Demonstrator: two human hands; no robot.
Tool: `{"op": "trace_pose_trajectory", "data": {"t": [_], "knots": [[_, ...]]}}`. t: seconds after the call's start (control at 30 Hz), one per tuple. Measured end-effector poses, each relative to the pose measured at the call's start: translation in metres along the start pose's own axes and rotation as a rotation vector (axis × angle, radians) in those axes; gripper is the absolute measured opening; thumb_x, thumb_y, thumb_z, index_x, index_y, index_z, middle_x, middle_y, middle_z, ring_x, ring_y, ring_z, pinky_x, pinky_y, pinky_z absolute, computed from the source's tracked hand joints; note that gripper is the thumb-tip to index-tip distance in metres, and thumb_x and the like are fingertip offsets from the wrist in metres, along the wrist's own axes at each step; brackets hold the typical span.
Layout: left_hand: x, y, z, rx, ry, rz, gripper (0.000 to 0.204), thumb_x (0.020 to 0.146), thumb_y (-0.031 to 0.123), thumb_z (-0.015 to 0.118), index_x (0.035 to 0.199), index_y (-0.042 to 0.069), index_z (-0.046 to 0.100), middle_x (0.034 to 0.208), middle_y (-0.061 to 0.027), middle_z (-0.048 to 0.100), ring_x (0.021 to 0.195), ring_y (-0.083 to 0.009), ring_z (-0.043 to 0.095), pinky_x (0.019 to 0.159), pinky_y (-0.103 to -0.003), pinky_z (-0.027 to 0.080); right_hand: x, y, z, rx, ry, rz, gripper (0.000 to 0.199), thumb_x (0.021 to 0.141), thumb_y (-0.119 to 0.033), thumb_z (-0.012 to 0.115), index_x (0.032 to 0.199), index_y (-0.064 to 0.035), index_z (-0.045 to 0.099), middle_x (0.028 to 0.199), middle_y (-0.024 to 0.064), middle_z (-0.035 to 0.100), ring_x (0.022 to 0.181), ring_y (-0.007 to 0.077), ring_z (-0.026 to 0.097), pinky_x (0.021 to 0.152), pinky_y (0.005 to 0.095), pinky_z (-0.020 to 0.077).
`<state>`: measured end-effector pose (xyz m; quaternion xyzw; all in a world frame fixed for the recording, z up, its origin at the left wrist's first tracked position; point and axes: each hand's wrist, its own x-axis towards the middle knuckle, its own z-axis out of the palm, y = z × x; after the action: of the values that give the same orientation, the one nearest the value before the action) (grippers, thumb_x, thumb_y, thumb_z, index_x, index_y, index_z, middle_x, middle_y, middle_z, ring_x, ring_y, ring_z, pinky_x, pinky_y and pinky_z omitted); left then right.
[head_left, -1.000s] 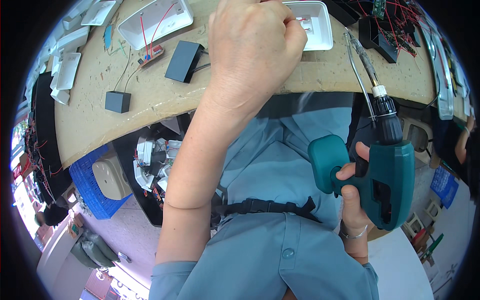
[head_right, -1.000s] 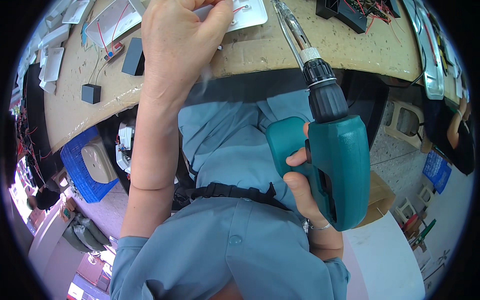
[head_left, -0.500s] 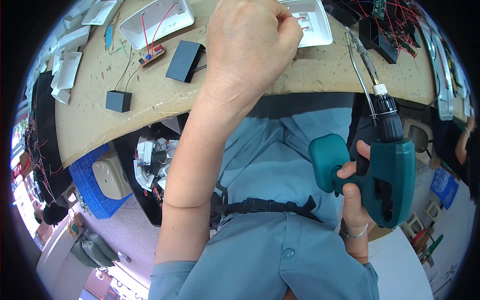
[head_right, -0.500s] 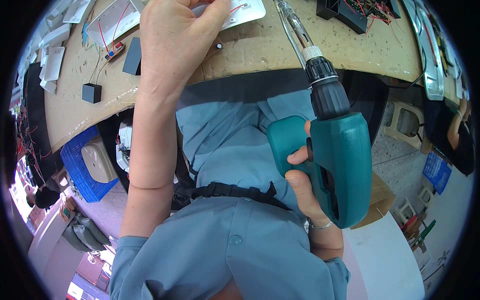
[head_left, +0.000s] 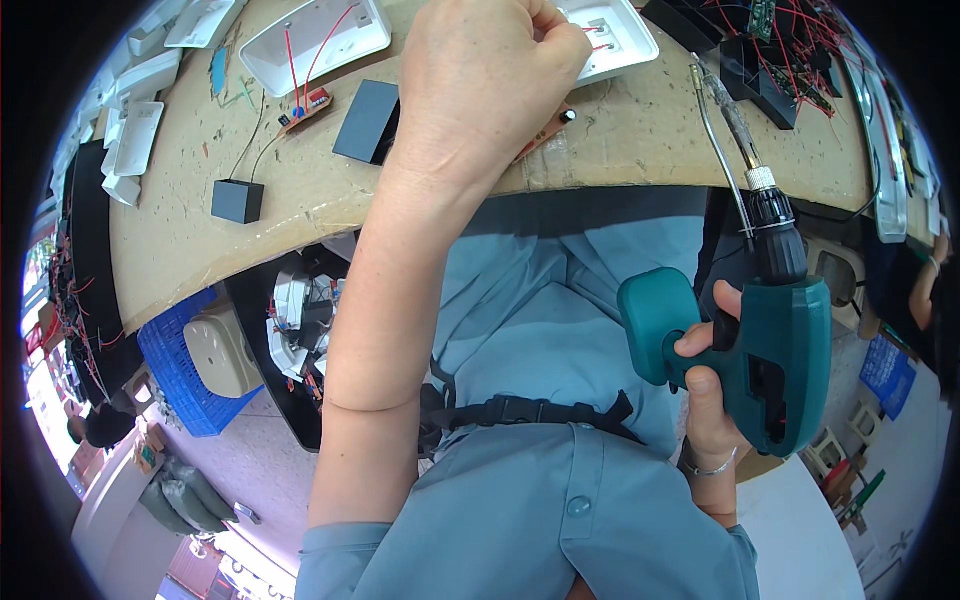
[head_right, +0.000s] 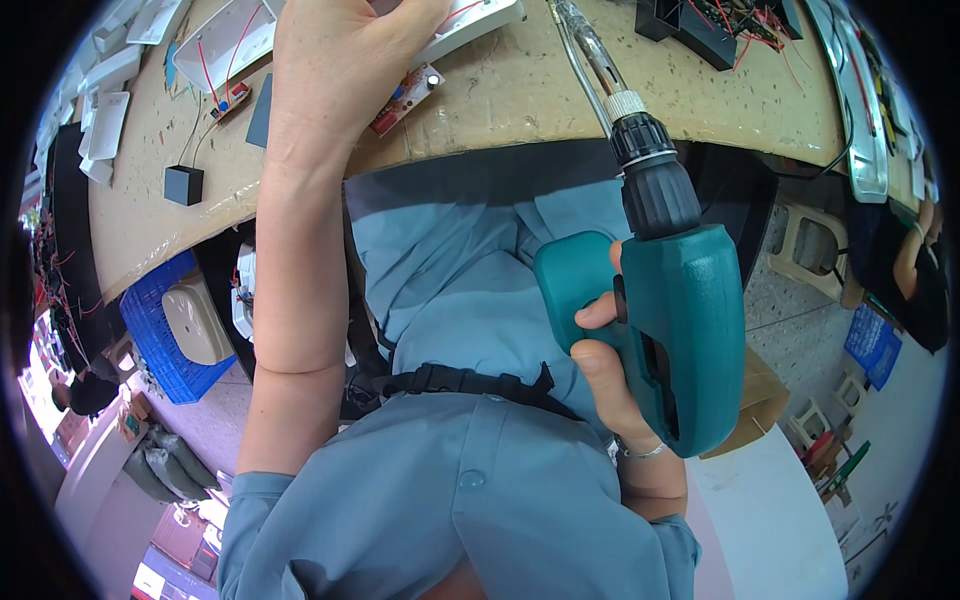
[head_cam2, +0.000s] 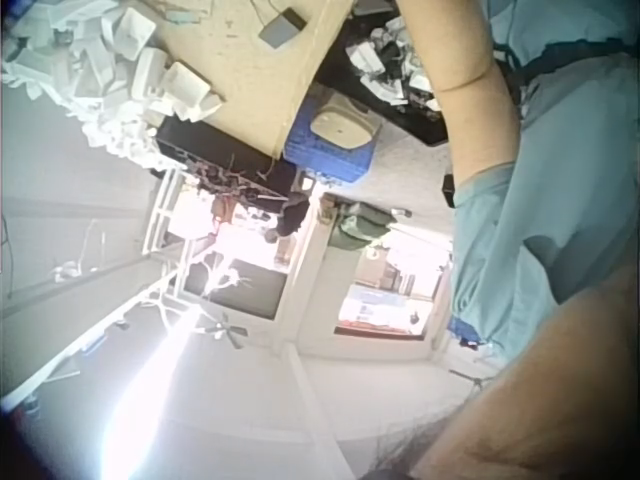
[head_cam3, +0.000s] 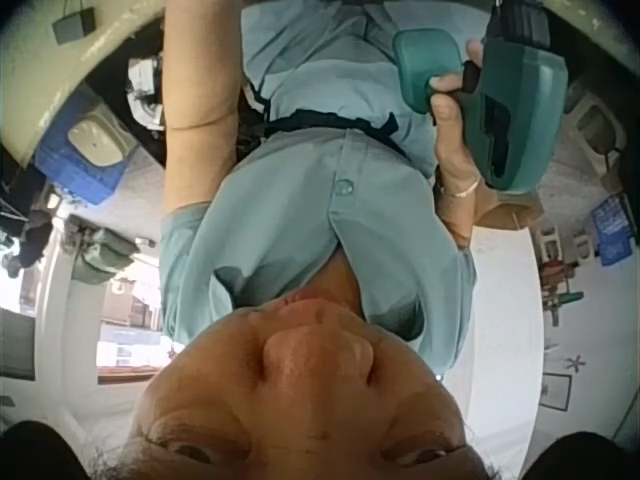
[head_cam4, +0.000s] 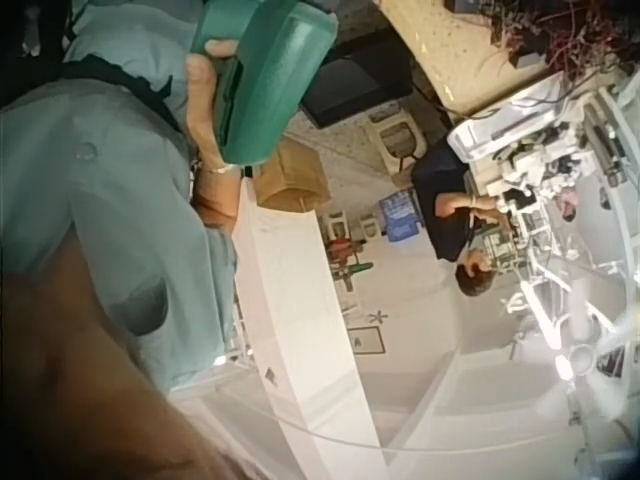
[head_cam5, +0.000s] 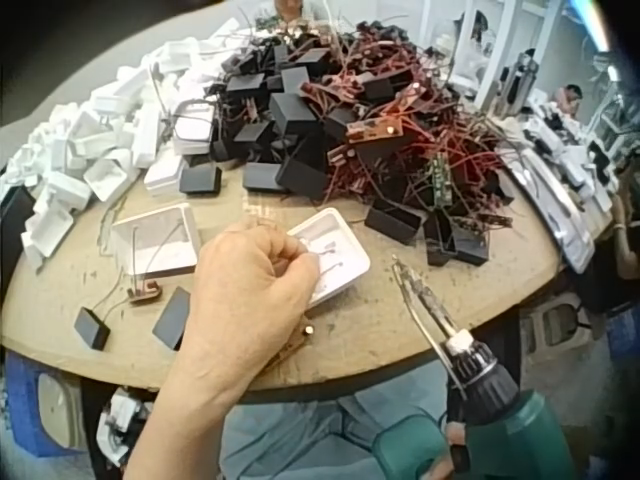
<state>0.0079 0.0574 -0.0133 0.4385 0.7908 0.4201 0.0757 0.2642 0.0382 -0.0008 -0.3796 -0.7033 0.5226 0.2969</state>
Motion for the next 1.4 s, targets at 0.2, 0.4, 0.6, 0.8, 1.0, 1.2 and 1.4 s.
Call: {"op": "trace_pose_trajectory", "data": {"t": [0.2,0.4,0.6,0.8,1.0,1.2,1.4], "knots": [[-0.005,0.007,-0.001,-0.086,0.053,0.142,0.012,0.07,0.007,0.061,0.069,-0.005,0.064,0.073,-0.0177,0.058,0.072,-0.0313,0.058,0.066,-0.039,0.046,0.001,0.0,-0.001,-0.012,0.001,-0.02,0.057,0.078,-0.022,0.072,0.12,0.0085,0.047,0.109,0.0184,0.059,0.075,0.0159,0.061,0.067,0.0282,0.0504],[-0.01,-0.012,0.024,-0.154,0.432,0.685,0.005,0.067,0.004,0.063,0.069,-0.001,0.061,0.08,-0.0106,0.056,0.076,-0.0272,0.055,0.07,-0.038,0.039,-0.004,0.009,-0.009,-0.001,-0.074,-0.054,0.059,0.078,-0.023,0.071,0.12,0.0097,0.046,0.109,0.0179,0.058,0.075,0.0159,0.06,0.066,0.0282,0.05],[-0.012,-0.012,0.031,0.013,0.478,0.728,0.006,0.066,0.003,0.063,0.068,0.001,0.058,0.084,-0.0088,0.055,0.076,-0.0248,0.053,0.071,-0.037,0.037,-0.009,0.018,-0.007,0.024,-0.004,-0.062,0.068,0.08,-0.027,0.07,0.128,0.0083,0.037,0.115,0.0205,0.055,0.074,0.0162,0.06,0.065,0.0286,0.0502],[-0.009,-0.017,0.035,0.01,0.544,0.813,0.007,0.065,0.002,0.063,0.071,0.002,0.058,0.086,-0.0076,0.057,0.077,-0.0241,0.054,0.069,-0.035,0.038,0.014,0.024,-0.002,0.405,0.022,-0.105,0.067,0.085,-0.034,0.063,0.135,0.0002,0.033,0.135,0.0286,0.038,0.093,0.0192,0.06,0.073,0.0272,0.0515],[-0.023,0.009,0.012,0.355,0.271,0.657,0.008,0.065,0.002,0.064,0.071,0.002,0.058,0.085,-0.0071,0.057,0.076,-0.0248,0.054,0.068,-0.036,0.039,0.057,0.03,0.014,0.708,-0.104,-0.011,0.074,0.082,-0.039,0.065,0.136,-0.0012,0.031,0.139,0.0273,0.03,0.121,0.0374,0.044,0.093,0.0395,0.0458],[-0.006,-0.016,0.035,-0.037,0.483,0.809,0.008,0.066,0.002,0.063,0.068,0.002,0.056,0.08,-0.008,0.055,0.072,-0.0259,0.052,0.065,-0.036,0.04,0.084,0.034,0.03,0.873,-0.248,-0.086,0.068,0.085,-0.042,0.061,0.135,-0.0043,0.035,0.144,0.0309,0.015,0.135,0.0454,0.016,0.112,0.0469,0.0187],[-0.019,0.007,0.011,0.299,0.252,0.663,0.009,0.065,0.001,0.063,0.068,0.001,0.055,0.079,-0.009,0.053,0.07,-0.0262,0.051,0.062,-0.036,0.04,0.087,0.035,0.037,0.887,-0.182,-0.082,0.069,0.085,-0.043,0.06,0.135,-0.0036,0.034,0.145,0.0297,0.017,0.135,0.0445,0.017,0.113,0.0465,0.0154]]}}
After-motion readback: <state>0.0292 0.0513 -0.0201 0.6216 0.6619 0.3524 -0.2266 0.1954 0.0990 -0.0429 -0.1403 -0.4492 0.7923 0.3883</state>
